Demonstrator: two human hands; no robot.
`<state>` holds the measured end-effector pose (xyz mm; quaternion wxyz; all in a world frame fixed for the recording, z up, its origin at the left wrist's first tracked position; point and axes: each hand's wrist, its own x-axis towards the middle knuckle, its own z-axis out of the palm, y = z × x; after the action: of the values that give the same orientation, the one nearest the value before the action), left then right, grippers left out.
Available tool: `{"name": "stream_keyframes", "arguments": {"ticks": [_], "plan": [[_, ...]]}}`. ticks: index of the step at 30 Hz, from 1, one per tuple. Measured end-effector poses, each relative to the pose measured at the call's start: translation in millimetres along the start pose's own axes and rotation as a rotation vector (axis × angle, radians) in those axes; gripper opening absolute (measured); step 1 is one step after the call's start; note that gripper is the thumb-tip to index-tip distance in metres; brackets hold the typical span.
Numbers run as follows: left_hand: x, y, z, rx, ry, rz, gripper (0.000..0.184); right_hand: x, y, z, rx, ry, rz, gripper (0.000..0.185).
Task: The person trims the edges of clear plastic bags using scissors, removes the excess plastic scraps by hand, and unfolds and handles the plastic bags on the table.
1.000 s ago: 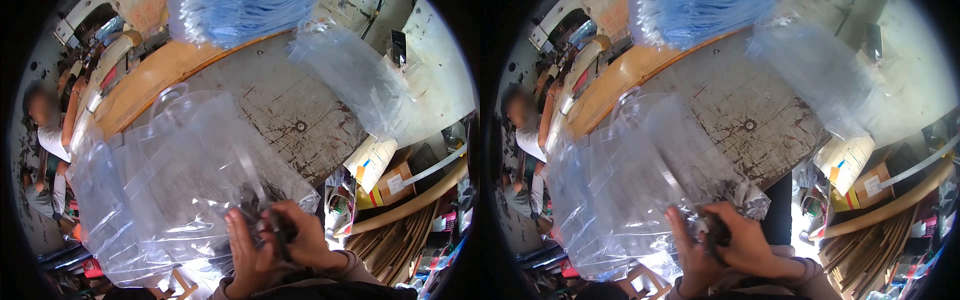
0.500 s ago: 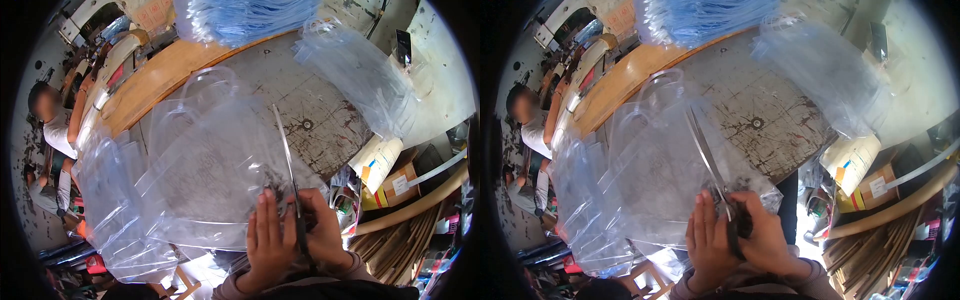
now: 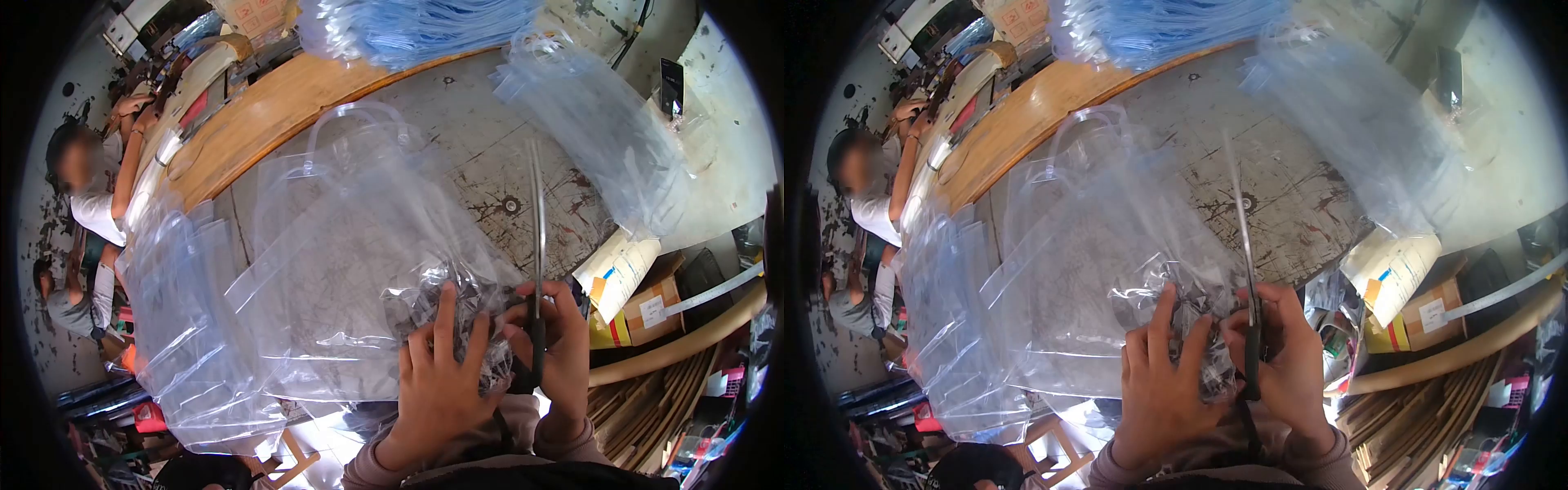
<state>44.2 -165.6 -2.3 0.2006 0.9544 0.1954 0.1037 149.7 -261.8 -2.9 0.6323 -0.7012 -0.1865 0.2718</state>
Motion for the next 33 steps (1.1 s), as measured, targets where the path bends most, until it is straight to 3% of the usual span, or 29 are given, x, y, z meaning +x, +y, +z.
{"name": "stream_keyframes", "arguments": {"ticks": [3, 6, 9, 11, 14, 22, 31, 33], "plan": [[1.5, 3.9, -7.5, 0.023, 0.032, 0.039, 0.073, 3.8, 7.0, -1.0, -0.073, -0.013, -0.052, 0.04], [-5.4, 10.5, -21.3, 0.035, -0.029, -0.025, 0.078, 1.8, 4.4, 0.7, -0.181, -0.007, -0.028, 0.042], [-7.9, 12.6, -28.8, -0.011, -0.139, -0.154, 0.071, -1.3, 5.7, 3.8, -0.12, 0.024, 0.021, 0.042], [10.1, 11.4, -21.8, 0.117, 0.072, -0.139, 0.058, -2.2, 9.3, 2.7, -0.196, 0.017, -0.006, 0.041], [29.9, -4.5, 2.3, 0.229, 0.174, -0.01, 0.054, -3.2, 10.7, 3.7, -0.199, 0.026, -0.024, 0.04], [31.6, -0.2, 8.6, 0.204, 0.122, -0.073, 0.056, -3.2, 10.1, 1.5, -0.09, 0.042, -0.001, 0.038], [32.3, 8.3, -1.3, 0.188, 0.083, -0.214, 0.056, -6.3, 13.3, -2.8, -0.157, 0.014, 0.071, 0.043], [30.8, 8.8, -0.1, 0.216, 0.075, -0.241, 0.056, -6.9, 15.6, -2.1, -0.228, -0.003, -0.002, 0.037]]}}
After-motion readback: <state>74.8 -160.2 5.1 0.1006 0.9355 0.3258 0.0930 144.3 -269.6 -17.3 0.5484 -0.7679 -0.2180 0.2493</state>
